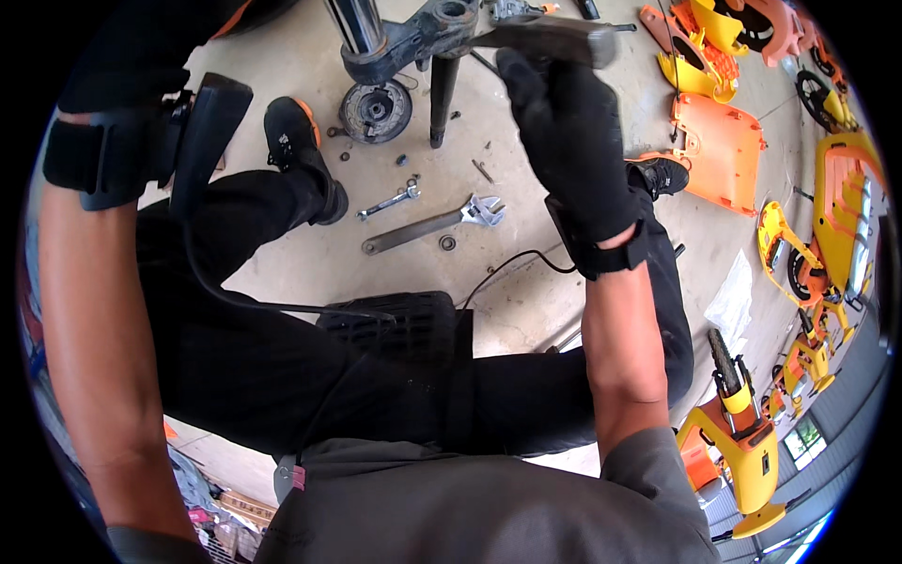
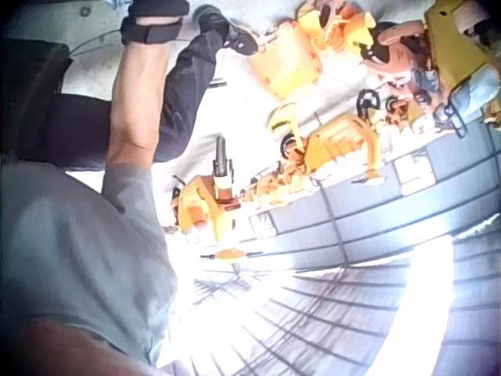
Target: The person assembles a motorcycle front fork assembly by inserting fork tubes into a triple tree and using a hammer to tap components into place while sitting on the floor.
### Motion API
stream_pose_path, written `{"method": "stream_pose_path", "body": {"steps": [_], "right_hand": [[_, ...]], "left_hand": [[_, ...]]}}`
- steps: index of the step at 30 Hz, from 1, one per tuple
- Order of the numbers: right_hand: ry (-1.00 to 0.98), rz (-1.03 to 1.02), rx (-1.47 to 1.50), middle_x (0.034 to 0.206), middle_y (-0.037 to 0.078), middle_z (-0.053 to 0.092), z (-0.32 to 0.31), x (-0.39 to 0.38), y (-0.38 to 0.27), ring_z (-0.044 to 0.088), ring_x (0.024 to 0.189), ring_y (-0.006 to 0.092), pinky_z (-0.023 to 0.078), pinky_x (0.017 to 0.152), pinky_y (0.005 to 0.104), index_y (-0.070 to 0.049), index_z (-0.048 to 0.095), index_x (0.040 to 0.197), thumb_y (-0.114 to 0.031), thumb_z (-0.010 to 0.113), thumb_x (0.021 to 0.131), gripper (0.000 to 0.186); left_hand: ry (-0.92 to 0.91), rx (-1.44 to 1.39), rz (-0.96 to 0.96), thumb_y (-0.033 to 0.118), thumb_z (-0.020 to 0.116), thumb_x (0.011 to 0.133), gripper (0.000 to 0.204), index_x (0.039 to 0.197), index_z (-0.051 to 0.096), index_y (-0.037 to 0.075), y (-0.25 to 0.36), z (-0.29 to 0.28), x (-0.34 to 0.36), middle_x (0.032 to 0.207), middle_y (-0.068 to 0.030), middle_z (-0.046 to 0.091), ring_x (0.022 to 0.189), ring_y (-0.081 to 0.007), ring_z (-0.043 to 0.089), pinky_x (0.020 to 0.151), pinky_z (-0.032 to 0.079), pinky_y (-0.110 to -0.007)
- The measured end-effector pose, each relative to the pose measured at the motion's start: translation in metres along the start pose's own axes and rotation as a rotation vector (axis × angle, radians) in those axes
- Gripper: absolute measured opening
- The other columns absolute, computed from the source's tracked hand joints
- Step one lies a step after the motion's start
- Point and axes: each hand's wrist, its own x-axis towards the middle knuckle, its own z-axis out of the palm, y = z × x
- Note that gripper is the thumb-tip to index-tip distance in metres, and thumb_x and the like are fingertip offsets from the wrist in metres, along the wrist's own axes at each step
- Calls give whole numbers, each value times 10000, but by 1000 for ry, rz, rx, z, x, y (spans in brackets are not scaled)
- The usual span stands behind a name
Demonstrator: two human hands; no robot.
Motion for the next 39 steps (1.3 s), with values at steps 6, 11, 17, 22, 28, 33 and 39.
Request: {"method": "stream_pose_path", "body": {"steps": [6, 11, 17, 22, 28, 33, 39], "right_hand": [[-35, -22, -112, 802, 166, 681, 3, -7, 10, 644, 732, 395, 495, 630, 475, -60, 692, 981, -143, 649, 937, 103], [85, -214, -118, 776, 179, 674, -2, -2, 9, 668, 715, 360, 509, 616, 406, -25, 639, 998, -170, 691, 952, 161], [46, -128, -121, 791, 147, 692, -8, -2, 13, 672, 698, 296, 508, 641, 388, -28, 653, 1035, -225, 696, 957, 216], [12, -55, -86, 782, 138, 687, -11, 3, -7, 656, 673, 268, 505, 640, 378, -21, 644, 1059, -201, 678, 966, 205], [13, -162, -105, 779, 188, 673, -2, -2, 14, 644, 708, 396, 496, 610, 437, -24, 651, 1042, -196, 672, 952, 195], [3, -154, -126, 821, 185, 680, 4, -2, 20, 648, 722, 377, 498, 636, 444, -41, 654, 1073, -202, 656, 955, 200], [0, -67, -92, 851, 163, 699, -6, -5, 2, 667, 734, 364, 514, 642, 424, -70, 661, 1112, -158, 650, 936, 197]], "left_hand": [[-66, 36, 107, 444, 553, 1021, 530, 1225, 568, -45, -13, -4, 2, 986, -110, 581, 825, -149, 577, 784, 540, -356], [-11, 56, 27, 415, 557, 1026, 475, 1230, 575, -14, -11, -5, -2, 987, -112, 589, 818, -156, 585, 772, 538, -361], [-53, 79, 69, 398, 569, 1024, 445, 1241, 581, 10, -18, -17, 3, 990, -121, 589, 802, -167, 587, 780, 524, -364], [-161, -96, 91, 395, 558, 1029, 451, 1252, 586, 4, -11, -11, 3, 1000, -130, 592, 809, -183, 593, 791, 517, -364], [-140, -36, 107, 395, 570, 1020, 452, 1243, 596, 2, -26, -22, 1, 979, -116, 588, 818, -178, 579, 790, 507, -367], [-115, -108, 33, 368, 568, 1026, 418, 1221, 607, 0, -18, -14, 5, 943, -98, 573, 819, -170, 573, 779, 504, -367], [59, 28, 23, 346, 557, 1033, 400, 1209, 607, -9, -16, -3, -4, 944, -102, 577, 804, -169, 577, 777, 507, -360]]}}
